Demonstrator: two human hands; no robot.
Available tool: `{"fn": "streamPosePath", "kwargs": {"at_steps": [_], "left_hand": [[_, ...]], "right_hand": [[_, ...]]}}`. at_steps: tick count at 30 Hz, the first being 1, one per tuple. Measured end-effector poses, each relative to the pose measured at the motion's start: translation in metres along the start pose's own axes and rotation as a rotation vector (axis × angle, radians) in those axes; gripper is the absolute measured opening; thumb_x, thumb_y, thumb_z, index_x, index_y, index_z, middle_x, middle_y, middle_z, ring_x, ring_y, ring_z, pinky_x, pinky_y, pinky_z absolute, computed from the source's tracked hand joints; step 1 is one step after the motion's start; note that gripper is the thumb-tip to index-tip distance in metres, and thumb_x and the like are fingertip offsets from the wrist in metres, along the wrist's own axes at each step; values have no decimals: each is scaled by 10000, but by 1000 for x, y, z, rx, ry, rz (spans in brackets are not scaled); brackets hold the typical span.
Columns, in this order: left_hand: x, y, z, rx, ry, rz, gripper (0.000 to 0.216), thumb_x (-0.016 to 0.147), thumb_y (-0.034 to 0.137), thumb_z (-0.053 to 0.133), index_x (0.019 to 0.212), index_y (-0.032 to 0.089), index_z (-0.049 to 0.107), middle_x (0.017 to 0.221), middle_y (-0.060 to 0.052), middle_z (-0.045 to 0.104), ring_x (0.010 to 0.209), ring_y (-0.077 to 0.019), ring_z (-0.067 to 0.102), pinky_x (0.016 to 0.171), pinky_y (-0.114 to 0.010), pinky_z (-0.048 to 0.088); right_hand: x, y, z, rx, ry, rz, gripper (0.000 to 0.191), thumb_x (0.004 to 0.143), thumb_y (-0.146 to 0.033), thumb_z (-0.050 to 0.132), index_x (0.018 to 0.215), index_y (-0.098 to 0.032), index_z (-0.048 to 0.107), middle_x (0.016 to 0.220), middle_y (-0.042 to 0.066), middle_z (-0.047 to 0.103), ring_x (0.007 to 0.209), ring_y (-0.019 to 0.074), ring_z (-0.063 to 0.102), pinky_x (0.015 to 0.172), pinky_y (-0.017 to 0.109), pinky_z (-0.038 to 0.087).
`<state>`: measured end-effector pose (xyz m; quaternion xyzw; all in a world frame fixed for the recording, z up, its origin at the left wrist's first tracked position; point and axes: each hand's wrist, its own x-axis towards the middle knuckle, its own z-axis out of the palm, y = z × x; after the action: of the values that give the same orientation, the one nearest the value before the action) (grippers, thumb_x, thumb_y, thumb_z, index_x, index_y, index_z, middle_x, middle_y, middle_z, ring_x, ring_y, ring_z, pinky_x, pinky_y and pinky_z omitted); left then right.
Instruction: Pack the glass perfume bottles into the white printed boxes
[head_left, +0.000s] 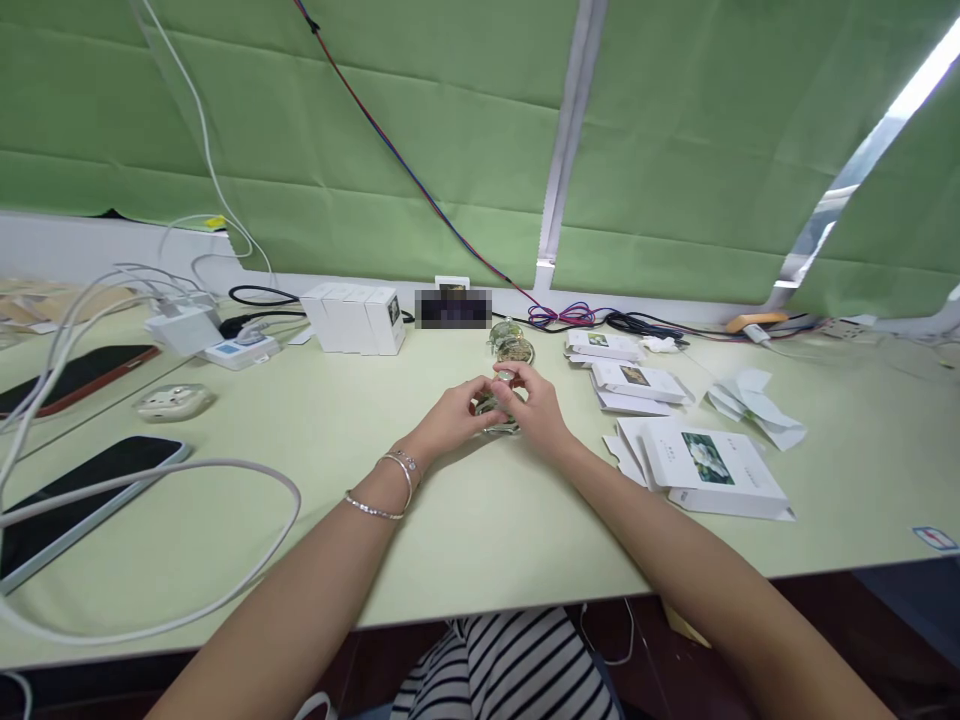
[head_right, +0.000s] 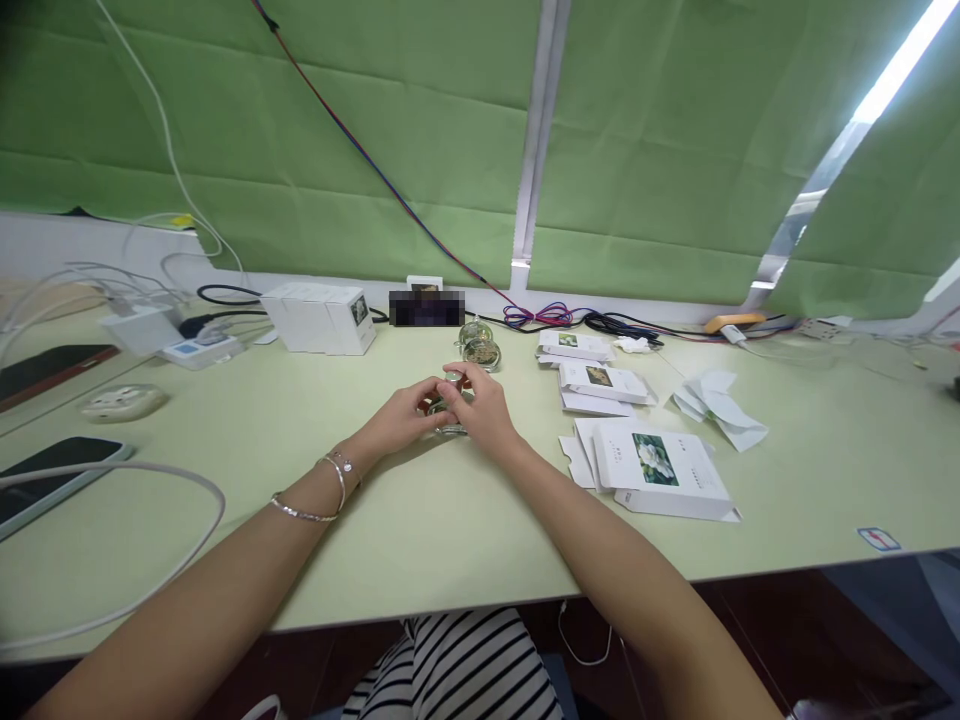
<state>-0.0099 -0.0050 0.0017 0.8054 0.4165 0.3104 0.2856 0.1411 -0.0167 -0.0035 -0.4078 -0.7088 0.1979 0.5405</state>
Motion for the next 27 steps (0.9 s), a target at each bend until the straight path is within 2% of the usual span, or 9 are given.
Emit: {"fn": "streamPosePath", "kwargs": {"at_steps": [4,9,14,16,21,23,27], "left_hand": [[1,-2,1,12,-7,16,330,748,415,558,1000,203,537,908,-3,601,714,-133,504,632,-262,416],[1,-1,0,30,-15,0,348,741,422,564,1008,203,525,1006,-18,593,784,-146,531,672,-263,429],[0,3,-2,27,-5,-2,329,740,400,568,1002,205,529,986,-11,597,748,-134,530,657,-252,427],[-1,3,-3,41,13,-10,327,731,402,579,987,203,536,970,-12,600,730,-131,526,646,-250,424],[-1,-4,-6,59,83,-18,311,722,401,588,954,201,539,956,-16,607,700,-126,519,629,-248,419],[-1,-6,-7,53,96,-17,302,725,404,586,945,202,537,962,-16,607,690,-122,517,626,-247,417],[-1,-7,-7,43,92,-14,296,724,395,591,945,205,537,940,-9,607,679,-119,515,619,-243,412]], "right_hand": [[4,-4,0,14,20,6,287,818,-409,500,1004,-203,573,926,31,635,818,153,581,796,301,467],[16,-10,-9,91,174,7,345,832,-437,482,1049,-179,557,917,43,626,775,141,580,751,275,469],[17,12,-17,-14,215,111,327,809,-391,513,1042,-170,574,892,45,643,761,151,572,737,290,458],[15,27,-17,-81,153,183,294,779,-323,550,1026,-164,579,893,47,651,768,156,577,738,295,454],[10,46,-12,-251,-201,253,221,722,-158,560,936,-163,612,838,42,658,736,159,587,716,295,453],[10,46,-11,-308,-245,230,249,733,-157,543,975,-172,602,882,50,656,780,169,588,746,313,455],[8,41,-15,-355,-222,177,332,759,-148,491,1086,-177,546,1051,79,626,918,186,570,853,370,431]]}}
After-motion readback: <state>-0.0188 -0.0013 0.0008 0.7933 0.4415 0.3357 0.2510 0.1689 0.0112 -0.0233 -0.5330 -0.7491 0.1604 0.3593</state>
